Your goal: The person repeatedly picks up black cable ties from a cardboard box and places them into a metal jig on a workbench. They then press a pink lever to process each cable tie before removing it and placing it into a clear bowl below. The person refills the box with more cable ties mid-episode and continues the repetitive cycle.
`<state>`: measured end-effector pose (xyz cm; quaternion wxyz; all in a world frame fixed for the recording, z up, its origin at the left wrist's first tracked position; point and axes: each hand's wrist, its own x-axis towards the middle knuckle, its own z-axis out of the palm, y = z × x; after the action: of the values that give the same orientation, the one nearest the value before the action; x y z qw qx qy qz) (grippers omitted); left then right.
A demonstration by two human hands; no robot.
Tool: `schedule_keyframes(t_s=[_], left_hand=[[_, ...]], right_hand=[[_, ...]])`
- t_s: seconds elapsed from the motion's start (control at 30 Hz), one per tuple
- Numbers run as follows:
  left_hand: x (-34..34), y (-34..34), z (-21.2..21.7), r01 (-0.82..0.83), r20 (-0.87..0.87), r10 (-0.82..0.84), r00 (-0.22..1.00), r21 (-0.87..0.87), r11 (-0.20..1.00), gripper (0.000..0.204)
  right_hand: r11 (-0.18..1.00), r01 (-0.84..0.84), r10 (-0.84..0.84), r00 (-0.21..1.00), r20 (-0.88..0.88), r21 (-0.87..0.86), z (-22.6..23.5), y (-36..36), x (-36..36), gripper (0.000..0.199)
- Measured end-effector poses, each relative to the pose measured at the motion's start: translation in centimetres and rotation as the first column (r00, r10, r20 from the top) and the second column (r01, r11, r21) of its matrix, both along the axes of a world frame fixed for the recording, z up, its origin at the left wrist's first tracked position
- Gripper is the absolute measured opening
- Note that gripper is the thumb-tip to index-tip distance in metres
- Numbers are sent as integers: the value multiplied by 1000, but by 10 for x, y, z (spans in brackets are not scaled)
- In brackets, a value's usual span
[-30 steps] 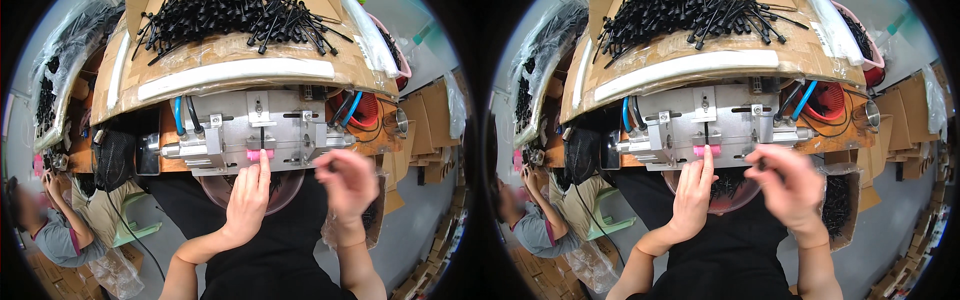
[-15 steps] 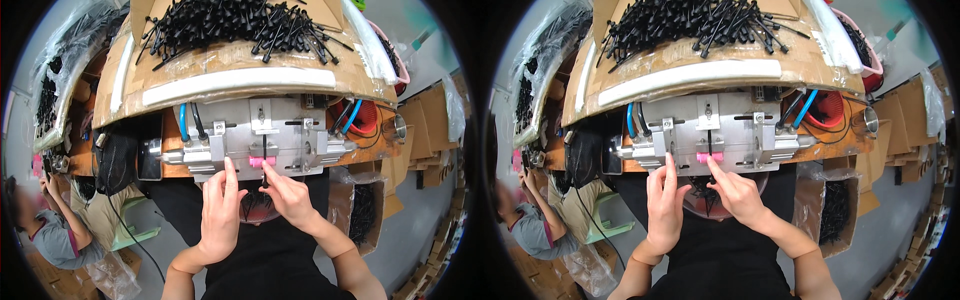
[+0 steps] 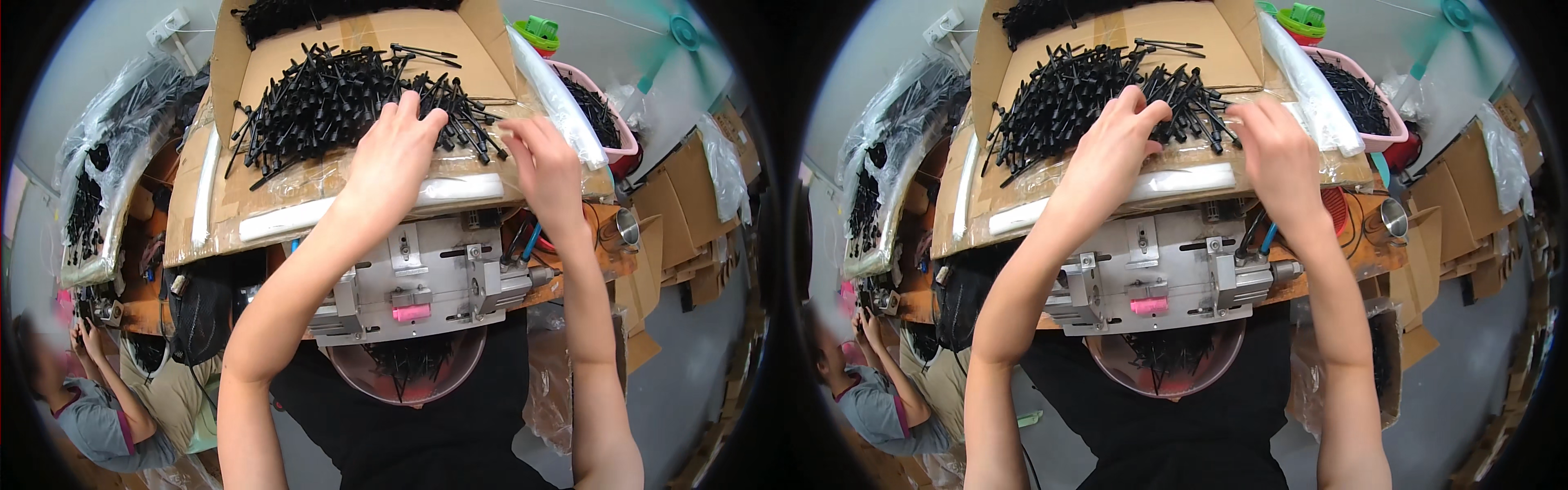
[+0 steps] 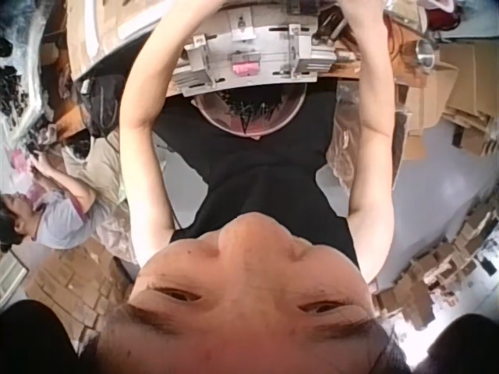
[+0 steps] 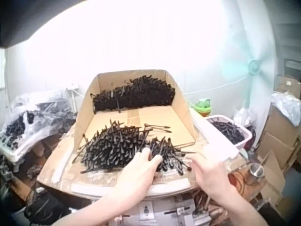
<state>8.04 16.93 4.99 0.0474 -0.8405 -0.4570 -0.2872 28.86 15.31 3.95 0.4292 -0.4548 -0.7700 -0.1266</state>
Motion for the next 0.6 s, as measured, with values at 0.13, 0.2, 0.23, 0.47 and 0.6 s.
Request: schedule_keyframes(t_s=[0.13,0.2,0.23,0.47,0.6], left_hand=[[-14,17,5,-9,-68,12,998,41,999,34],[-25,25,3,34,-92,-25,995,104,994,29],[-27,27,2,55,-101,-44,994,107,993,28],[-32,24,3,120,-87,-115,990,65,991,20],[-36,18,10,166,-45,-166,985,-8,986,19]], right_hand=[[993,-18,24,998,50,-114,8,48,16,16],[979,-84,92,995,32,-184,12,62,14,20],[971,-132,140,990,26,-200,14,67,9,22],[925,-170,206,976,73,-340,31,94,-2,12],[885,-118,196,972,130,-451,68,79,7,12]])
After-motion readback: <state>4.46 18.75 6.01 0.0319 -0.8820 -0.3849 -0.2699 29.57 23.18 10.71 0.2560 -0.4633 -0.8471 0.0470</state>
